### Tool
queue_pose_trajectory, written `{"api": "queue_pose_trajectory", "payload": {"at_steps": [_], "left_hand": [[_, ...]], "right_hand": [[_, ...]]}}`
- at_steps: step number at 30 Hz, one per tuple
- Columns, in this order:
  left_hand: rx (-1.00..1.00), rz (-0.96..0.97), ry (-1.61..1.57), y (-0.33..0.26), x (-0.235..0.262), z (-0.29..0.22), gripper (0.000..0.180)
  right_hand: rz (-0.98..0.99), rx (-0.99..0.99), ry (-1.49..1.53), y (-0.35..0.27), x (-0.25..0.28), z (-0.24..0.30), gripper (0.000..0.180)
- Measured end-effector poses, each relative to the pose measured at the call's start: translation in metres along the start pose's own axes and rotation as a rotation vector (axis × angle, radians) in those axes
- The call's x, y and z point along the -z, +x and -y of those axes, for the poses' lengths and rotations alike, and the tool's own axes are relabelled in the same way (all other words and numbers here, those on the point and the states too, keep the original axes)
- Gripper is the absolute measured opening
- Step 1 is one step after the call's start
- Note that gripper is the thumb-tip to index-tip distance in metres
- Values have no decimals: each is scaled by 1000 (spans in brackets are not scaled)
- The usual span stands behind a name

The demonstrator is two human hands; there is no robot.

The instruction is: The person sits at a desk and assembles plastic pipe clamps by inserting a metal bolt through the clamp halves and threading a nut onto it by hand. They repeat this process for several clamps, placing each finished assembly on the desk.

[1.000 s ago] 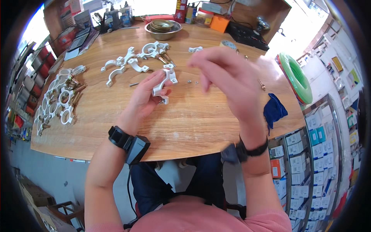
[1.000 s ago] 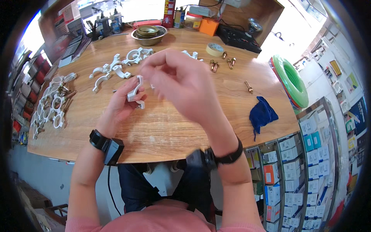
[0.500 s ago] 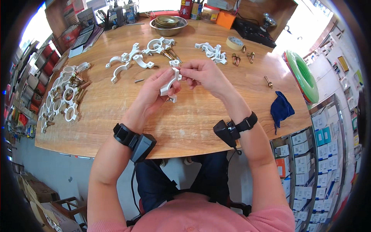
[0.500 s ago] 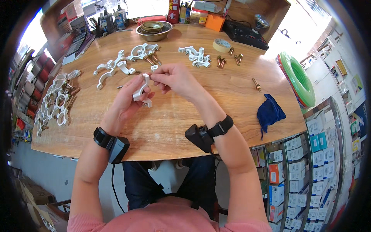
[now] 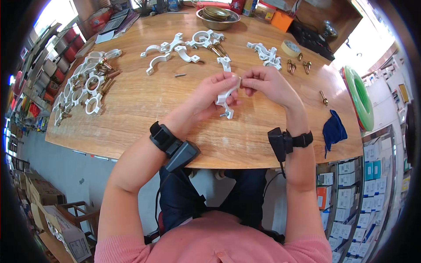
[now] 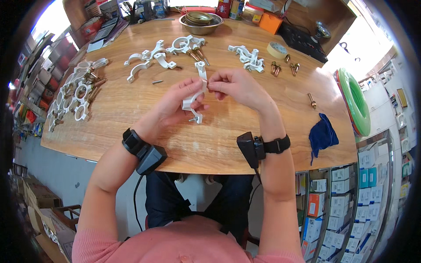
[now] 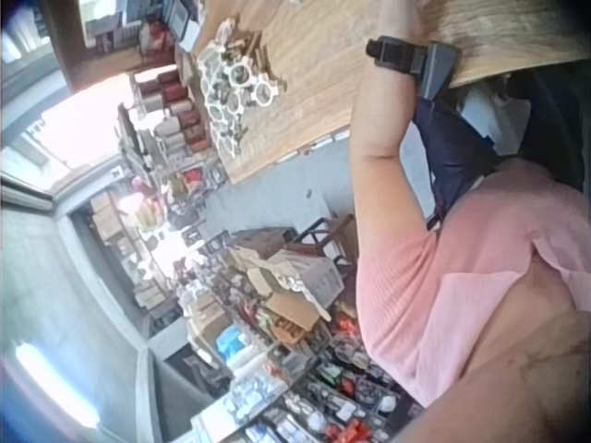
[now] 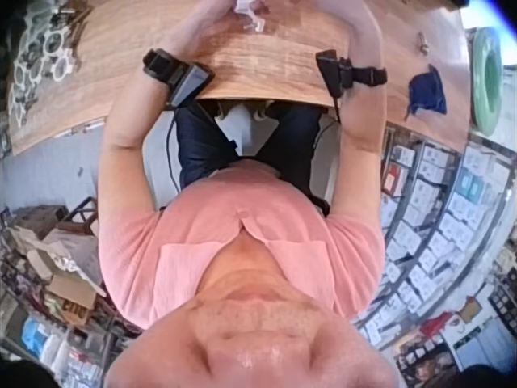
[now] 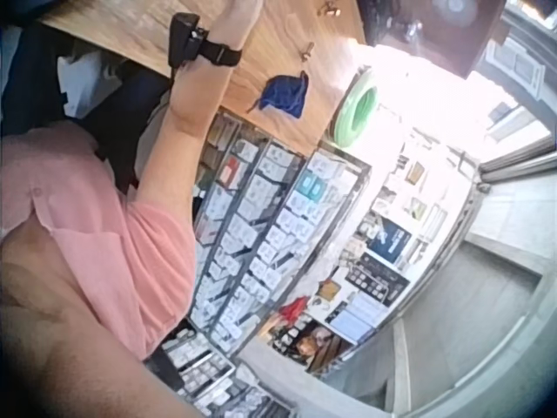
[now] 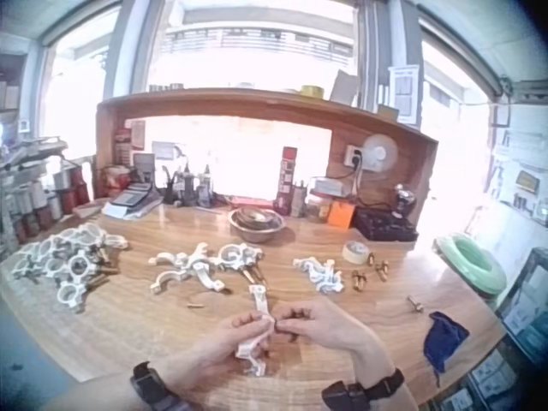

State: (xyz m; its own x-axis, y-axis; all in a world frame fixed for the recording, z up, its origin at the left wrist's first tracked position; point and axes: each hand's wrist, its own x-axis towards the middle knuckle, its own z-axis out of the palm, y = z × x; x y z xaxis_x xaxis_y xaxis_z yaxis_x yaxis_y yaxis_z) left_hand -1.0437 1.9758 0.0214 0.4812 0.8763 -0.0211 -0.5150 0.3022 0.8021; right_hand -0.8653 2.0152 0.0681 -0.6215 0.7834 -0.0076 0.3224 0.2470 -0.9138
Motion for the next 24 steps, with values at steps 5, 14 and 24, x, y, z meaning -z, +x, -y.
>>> {"api": "queue_pose_trajectory", "payload": {"at_steps": [5, 14, 24], "left_hand": [[-11, -13, -87, 0, 2, -4, 18], [-225, -168, 6, 1, 0, -6, 10], [-268, -172, -214, 4, 14, -12, 15]], "right_hand": [[-185, 187, 17, 7, -8, -12, 11], [-230, 70, -287, 0, 5, -17, 13], [-422, -139, -762, 3, 32, -56, 21]]}}
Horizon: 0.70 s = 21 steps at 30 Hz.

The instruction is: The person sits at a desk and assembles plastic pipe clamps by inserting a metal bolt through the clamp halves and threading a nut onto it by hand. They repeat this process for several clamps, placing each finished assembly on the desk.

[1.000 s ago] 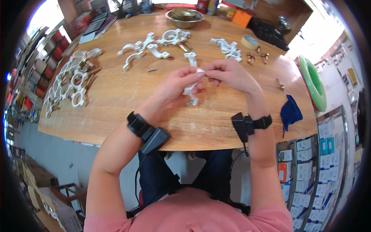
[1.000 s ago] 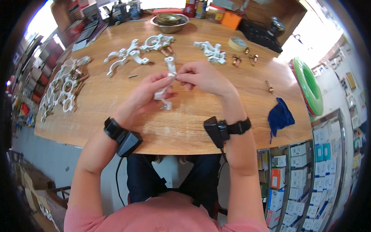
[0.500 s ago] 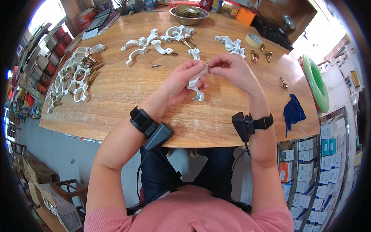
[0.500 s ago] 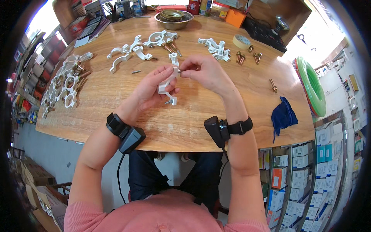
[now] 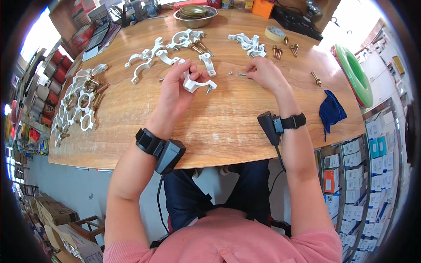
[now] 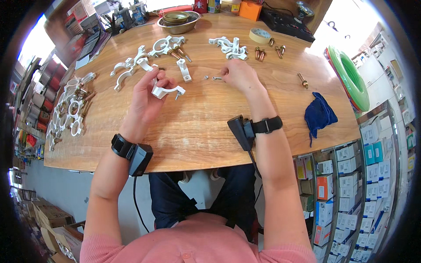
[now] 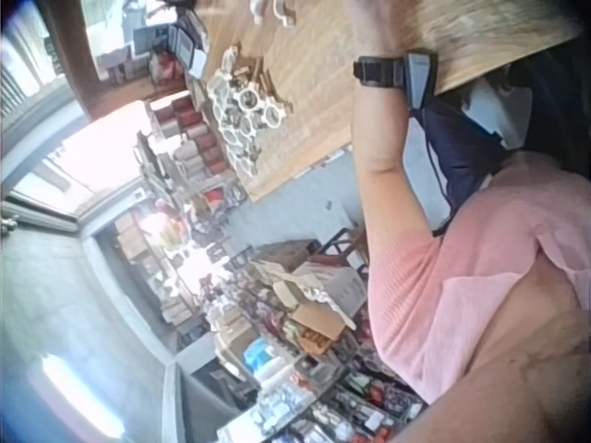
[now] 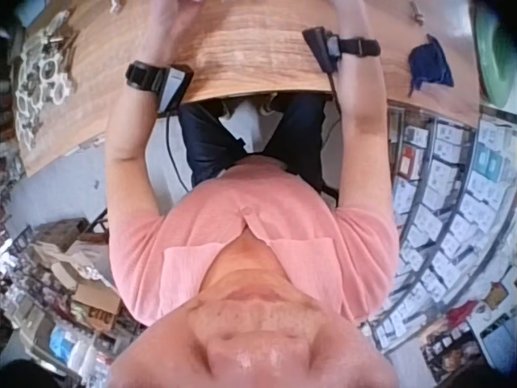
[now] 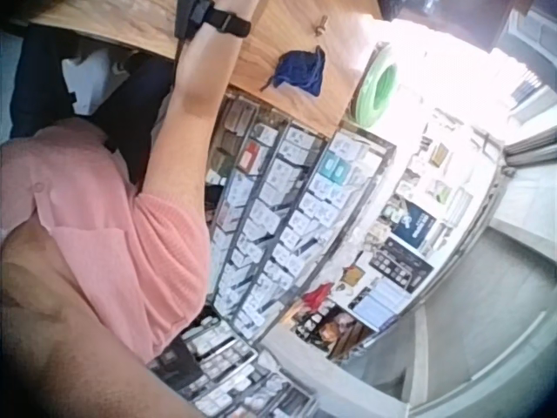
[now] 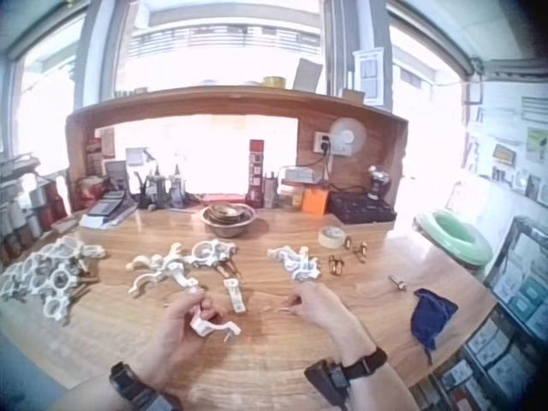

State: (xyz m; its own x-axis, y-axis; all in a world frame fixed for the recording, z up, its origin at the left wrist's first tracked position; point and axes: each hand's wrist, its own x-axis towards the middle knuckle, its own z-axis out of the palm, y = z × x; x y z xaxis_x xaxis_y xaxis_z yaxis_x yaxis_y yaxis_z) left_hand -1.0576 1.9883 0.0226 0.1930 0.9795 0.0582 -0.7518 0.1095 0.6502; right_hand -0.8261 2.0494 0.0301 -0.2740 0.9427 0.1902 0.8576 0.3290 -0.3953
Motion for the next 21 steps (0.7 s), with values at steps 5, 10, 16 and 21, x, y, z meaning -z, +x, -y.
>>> {"api": "queue_pose_trajectory", "payload": {"at_steps": [5, 10, 16, 21], "left_hand": [[-113, 119, -63, 3, 7, -2, 11], [-187, 186, -140, 0, 3, 0, 6], [-207, 106, -105, -3, -8, -4, 30], [-370, 101, 525, -1, -9, -6, 43]], "right_hand": [[197, -79, 460, -15, 6, 57, 31], [460, -88, 816, -20, -20, 72, 37], [-3, -50, 904, -18, 22, 61, 22], [125, 58, 834, -21, 30, 54, 20]]}}
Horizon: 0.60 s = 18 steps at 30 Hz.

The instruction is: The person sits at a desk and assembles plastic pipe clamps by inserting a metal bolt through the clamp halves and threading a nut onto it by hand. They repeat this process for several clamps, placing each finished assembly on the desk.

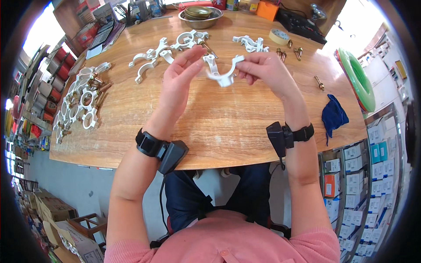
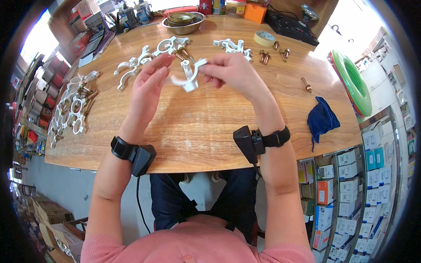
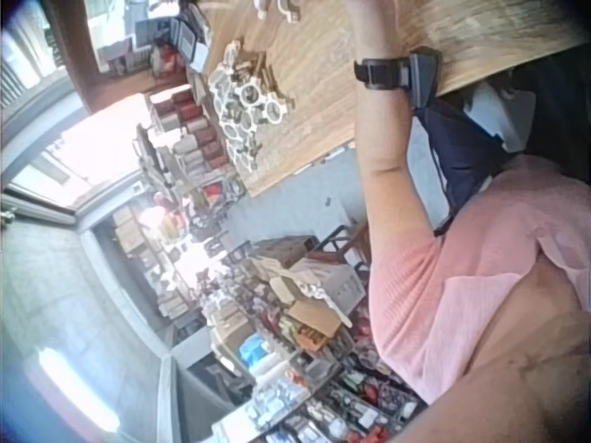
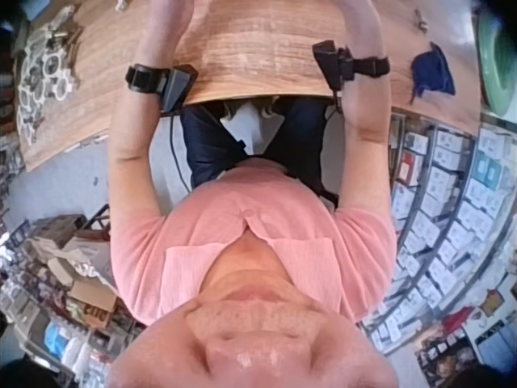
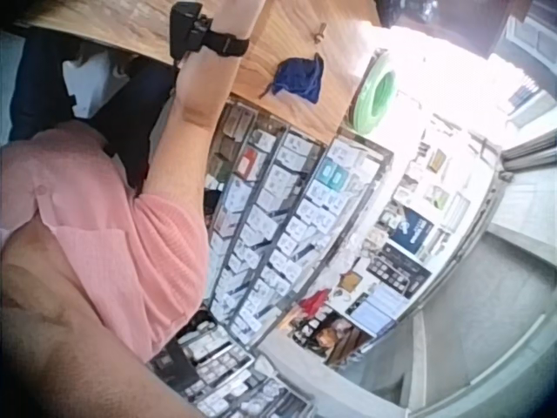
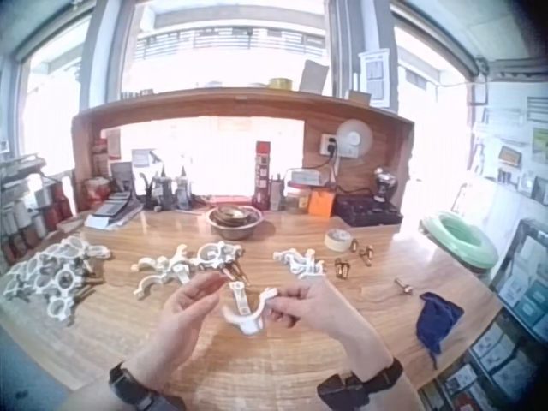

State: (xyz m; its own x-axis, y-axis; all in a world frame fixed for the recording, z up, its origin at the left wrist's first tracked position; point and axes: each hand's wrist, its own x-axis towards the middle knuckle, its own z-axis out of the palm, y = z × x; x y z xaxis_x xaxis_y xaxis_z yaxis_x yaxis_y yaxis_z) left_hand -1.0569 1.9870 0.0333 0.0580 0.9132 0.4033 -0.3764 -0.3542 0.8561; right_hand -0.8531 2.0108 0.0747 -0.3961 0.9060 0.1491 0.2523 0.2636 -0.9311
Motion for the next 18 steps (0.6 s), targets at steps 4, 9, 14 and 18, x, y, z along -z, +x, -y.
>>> {"api": "queue_pose_trajectory", "payload": {"at_steps": [4, 9, 14, 18], "left_hand": [[29, 63, 191, -4, -10, -10, 45], [99, 262, 447, -14, -15, -6, 53], [166, 188, 524, -15, -19, 0, 54], [153, 102, 483, -13, -18, 1, 54]], "right_hand": [[136, -36, 30, -2, -4, 0, 20], [70, -31, 103, 2, -10, -5, 20], [-51, 18, 163, 7, -23, -18, 20], [-142, 80, 95, 4, -30, -16, 20]]}}
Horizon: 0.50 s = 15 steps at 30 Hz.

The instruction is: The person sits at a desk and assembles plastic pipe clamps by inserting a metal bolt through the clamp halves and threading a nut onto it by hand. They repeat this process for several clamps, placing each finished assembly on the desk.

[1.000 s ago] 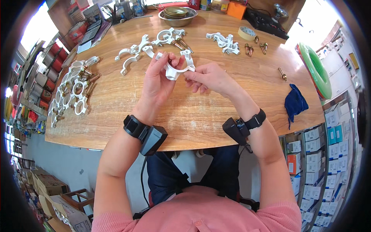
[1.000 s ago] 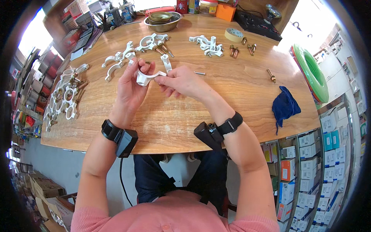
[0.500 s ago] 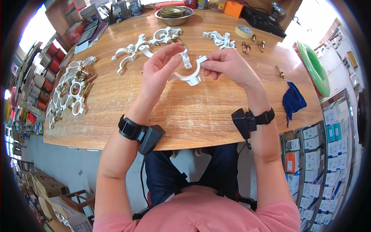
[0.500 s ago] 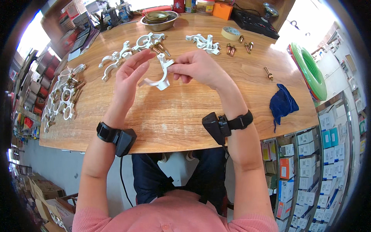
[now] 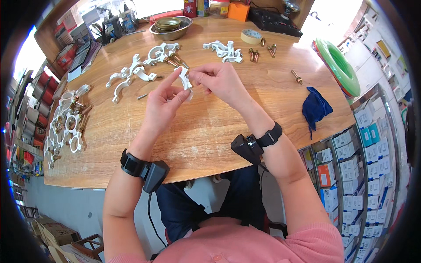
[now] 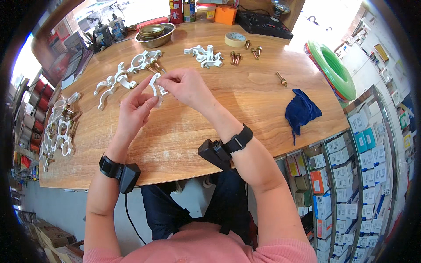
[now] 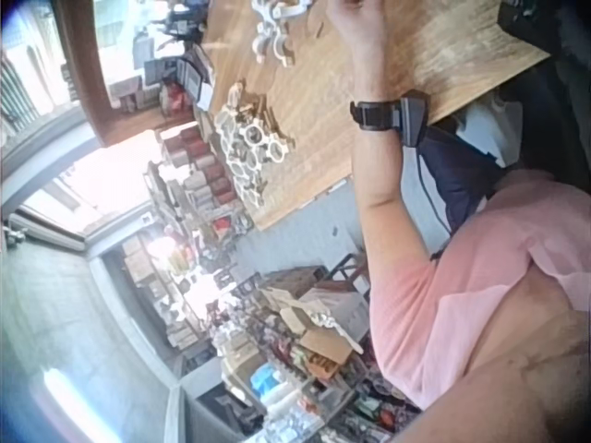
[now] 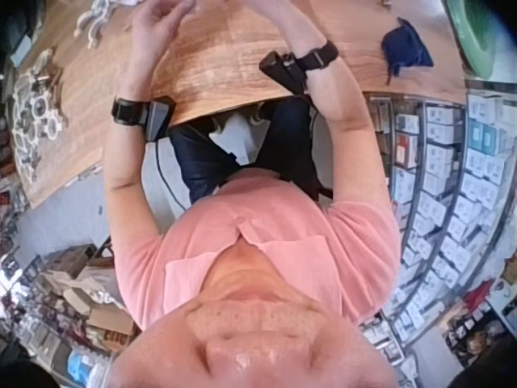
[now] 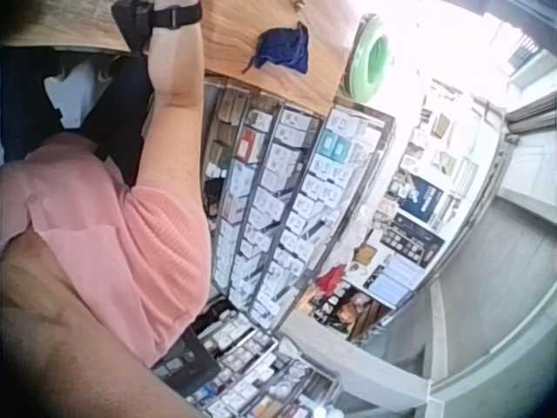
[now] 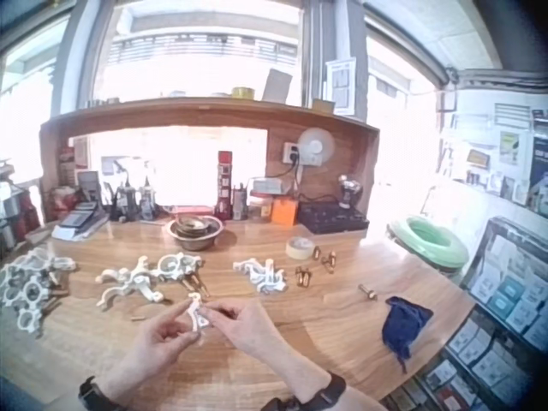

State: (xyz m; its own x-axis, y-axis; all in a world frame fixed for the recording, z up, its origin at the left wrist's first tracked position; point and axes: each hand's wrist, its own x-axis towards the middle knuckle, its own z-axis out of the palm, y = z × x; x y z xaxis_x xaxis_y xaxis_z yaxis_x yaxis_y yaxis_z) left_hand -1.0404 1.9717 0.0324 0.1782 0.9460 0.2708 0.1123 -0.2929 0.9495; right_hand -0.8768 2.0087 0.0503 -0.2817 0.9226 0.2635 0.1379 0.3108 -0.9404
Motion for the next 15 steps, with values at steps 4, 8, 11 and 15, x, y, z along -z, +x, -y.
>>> {"api": "queue_pose_trajectory", "payload": {"at_steps": [4, 8, 11, 15], "left_hand": [[114, -35, -25, 2, 3, 4, 51], [125, -19, -23, 3, 3, 9, 53], [132, -25, -36, 3, 2, 7, 53], [102, -48, -37, 1, 1, 12, 51]], "right_hand": [[-66, 1, 16, 1, -3, -2, 25], [-12, -43, -47, 1, -2, -2, 33], [-7, -64, 1, 2, -1, 0, 36], [-1, 36, -104, 1, -7, -5, 36]]}}
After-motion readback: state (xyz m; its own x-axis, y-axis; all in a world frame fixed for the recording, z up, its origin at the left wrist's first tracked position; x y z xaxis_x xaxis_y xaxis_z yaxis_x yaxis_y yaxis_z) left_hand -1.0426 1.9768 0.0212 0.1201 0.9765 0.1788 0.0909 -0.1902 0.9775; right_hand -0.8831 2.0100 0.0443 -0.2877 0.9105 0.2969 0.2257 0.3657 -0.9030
